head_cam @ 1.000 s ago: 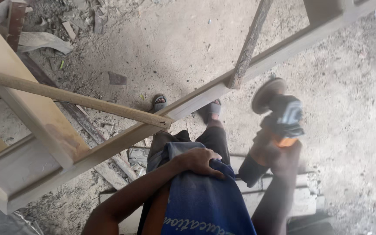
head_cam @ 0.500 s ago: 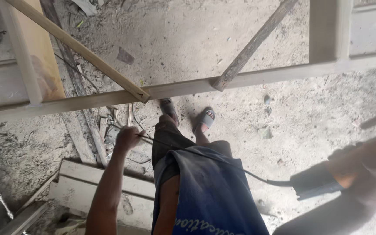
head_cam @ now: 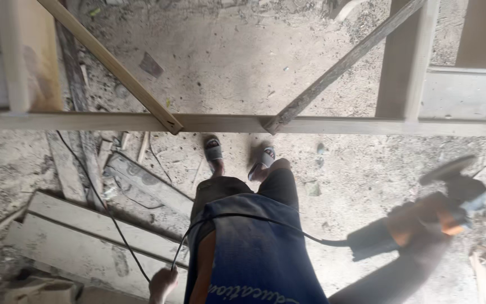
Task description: The person uses an angle grinder with a sanding disc to smooth the surfaces and edges of a wooden door frame. They systematically move the tool along the frame's contours, generating visible dust as they work.
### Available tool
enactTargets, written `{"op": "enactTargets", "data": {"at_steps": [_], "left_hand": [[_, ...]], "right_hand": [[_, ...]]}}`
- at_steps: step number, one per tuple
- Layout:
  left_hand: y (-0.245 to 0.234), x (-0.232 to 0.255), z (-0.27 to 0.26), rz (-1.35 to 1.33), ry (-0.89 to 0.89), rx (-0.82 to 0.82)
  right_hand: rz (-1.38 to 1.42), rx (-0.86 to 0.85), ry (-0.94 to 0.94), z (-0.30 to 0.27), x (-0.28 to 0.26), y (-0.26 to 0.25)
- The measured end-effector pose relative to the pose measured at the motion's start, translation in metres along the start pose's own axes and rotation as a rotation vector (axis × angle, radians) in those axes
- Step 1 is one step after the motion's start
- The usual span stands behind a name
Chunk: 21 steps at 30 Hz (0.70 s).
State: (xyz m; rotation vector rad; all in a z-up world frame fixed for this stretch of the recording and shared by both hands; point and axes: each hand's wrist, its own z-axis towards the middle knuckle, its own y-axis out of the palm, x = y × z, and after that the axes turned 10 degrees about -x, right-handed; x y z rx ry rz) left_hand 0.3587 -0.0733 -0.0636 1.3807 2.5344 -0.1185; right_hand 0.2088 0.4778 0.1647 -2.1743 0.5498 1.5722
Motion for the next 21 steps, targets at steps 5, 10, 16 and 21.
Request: {"op": "enactTargets", "data": {"at_steps": [5,10,16,21], "left_hand": [[-0.002,0.099,0.013,-0.280,0.228,0.063],[0.062,0.165,0.000,-0.601,0.410,0.197],[0.119,0.201,-0.025,-0.599,0.462,0.204],[0.122,0.246,-0.042,-0.402,0.361,0.081]], "right_hand": [[-0.037,-0.207,0.009,0.094,0.017,0.000],[-0.417,-0.445,0.002,0.165,0.015,0.006],[-0.931,-0.473,0.348,0.199,-0.008,0.025],[-1.022,-0.563,0.433,0.194,-0.011,0.032]]}}
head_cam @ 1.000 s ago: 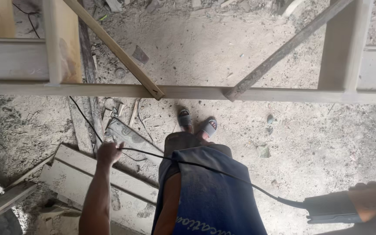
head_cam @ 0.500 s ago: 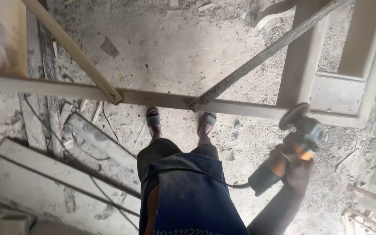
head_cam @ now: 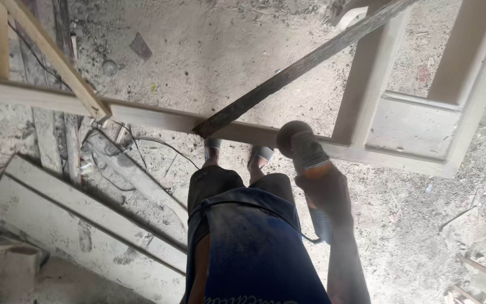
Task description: The person uses an angle grinder with a sanding disc to smooth the surfaces and edges of a wooden door frame. They systematically move the tool along the frame's contours, generating visible dust as they work.
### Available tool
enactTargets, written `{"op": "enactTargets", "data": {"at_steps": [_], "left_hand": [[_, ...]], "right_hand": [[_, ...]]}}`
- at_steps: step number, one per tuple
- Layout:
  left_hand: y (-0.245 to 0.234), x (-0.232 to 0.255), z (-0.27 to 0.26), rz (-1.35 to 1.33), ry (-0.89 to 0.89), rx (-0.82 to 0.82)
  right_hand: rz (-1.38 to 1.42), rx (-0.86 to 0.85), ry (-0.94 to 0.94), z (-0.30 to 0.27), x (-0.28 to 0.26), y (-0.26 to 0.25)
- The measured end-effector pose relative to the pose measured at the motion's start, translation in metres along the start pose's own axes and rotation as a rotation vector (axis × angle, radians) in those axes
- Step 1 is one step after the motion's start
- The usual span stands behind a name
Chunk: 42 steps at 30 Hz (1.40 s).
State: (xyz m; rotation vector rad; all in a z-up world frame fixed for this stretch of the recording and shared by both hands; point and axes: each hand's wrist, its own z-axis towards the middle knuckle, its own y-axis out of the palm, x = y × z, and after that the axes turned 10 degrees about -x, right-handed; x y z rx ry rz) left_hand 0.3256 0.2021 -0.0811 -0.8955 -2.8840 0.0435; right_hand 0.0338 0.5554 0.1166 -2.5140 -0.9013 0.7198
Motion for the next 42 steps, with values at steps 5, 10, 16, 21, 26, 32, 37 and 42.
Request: {"op": "enactTargets", "data": {"at_steps": [5,10,16,21,26,32,37,42], "left_hand": [[-0.034,0.017,0.007,0.152,-0.068,-0.076],[-0.119,0.036,0.034,0.055,0.030,0.036],[-0.169,0.069,0.061,0.046,0.169,0.081],[-0.163,0.087,0.074,-0.033,0.156,0.087],[-0.135,0.106,0.082,0.042,0.179,0.157],[-0.099,0.131,0.055,0.133,0.243,0.236],[-0.074,0.194,-0.004,0.149,0.538,0.186],[-0.063,0.238,-0.019,0.346,0.871,0.087]], "right_hand": [[0.079,-0.004,-0.113,-0.018,-0.006,0.015],[0.057,0.025,-0.060,-0.021,-0.007,0.037],[0.069,0.082,-0.068,-0.023,0.002,0.052],[0.143,0.096,-0.031,-0.020,0.011,0.045],[0.132,0.110,0.015,-0.019,0.026,0.031],[0.155,0.077,0.070,-0.020,0.038,0.015],[0.138,0.102,0.043,-0.017,0.036,0.011],[0.111,0.088,-0.007,-0.021,0.016,0.026]]}}
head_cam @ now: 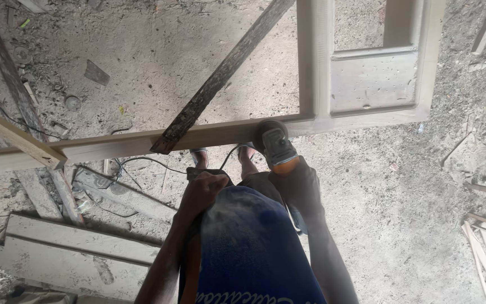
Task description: The person uses an angle grinder with a sanding disc to smooth the surfaces and edges of a wooden door frame. They systematically move the tool along the frame's contours, generating visible dust as they work.
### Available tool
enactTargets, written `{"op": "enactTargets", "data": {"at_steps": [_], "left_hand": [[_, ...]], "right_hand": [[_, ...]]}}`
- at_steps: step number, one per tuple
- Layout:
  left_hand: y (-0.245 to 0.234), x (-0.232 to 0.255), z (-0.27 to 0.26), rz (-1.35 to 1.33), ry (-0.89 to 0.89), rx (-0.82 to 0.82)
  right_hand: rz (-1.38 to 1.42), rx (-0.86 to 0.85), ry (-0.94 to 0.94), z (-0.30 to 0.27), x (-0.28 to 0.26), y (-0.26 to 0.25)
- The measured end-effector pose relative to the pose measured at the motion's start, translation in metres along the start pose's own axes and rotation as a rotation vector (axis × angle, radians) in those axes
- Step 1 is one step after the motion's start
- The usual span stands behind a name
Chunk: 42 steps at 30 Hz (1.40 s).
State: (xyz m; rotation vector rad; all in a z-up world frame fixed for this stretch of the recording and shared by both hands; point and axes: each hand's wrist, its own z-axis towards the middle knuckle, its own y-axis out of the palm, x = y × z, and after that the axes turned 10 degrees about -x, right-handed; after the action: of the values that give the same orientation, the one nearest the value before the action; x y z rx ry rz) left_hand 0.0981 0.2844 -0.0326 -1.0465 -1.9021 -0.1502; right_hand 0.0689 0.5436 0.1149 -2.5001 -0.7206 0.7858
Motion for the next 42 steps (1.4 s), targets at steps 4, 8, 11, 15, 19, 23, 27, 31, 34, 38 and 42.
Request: {"op": "enactTargets", "data": {"at_steps": [4,8,11,15,19,23,27,31,34,38,42], "left_hand": [[-0.010,0.025,0.006,-0.039,-0.099,-0.192],[-0.014,0.043,0.005,-0.216,-0.169,-0.287],[0.004,0.031,0.005,-0.398,0.252,-0.224],[0.013,0.005,0.007,-0.186,0.335,-0.111],[0.003,0.014,0.002,-0.611,-0.099,-0.283],[-0.010,0.031,0.004,-0.646,-0.090,-0.263],[-0.002,0.054,0.010,-0.615,-0.129,-0.265],[0.015,0.076,0.021,-0.735,-0.133,-0.299],[0.032,0.090,0.032,-0.753,-0.151,-0.280],[0.063,0.102,0.053,-0.750,-0.128,-0.291],[0.091,0.114,0.071,-0.811,-0.053,-0.293]], "right_hand": [[-0.031,-0.028,0.013,0.000,-0.021,0.021],[-0.056,0.031,-0.109,-0.001,-0.028,0.049],[-0.082,0.036,-0.124,-0.001,-0.030,0.071],[-0.081,0.049,-0.142,-0.003,-0.033,0.093],[-0.091,0.051,-0.125,-0.003,-0.032,0.105],[-0.063,0.090,-0.155,-0.003,-0.025,0.104],[-0.024,0.123,-0.127,0.001,-0.019,0.090],[0.024,0.140,-0.139,0.003,-0.002,0.072],[-0.026,0.158,-0.105,0.009,0.015,0.057],[-0.002,0.183,-0.139,0.017,0.048,0.037],[-0.034,0.217,-0.184,0.032,0.079,0.016]]}}
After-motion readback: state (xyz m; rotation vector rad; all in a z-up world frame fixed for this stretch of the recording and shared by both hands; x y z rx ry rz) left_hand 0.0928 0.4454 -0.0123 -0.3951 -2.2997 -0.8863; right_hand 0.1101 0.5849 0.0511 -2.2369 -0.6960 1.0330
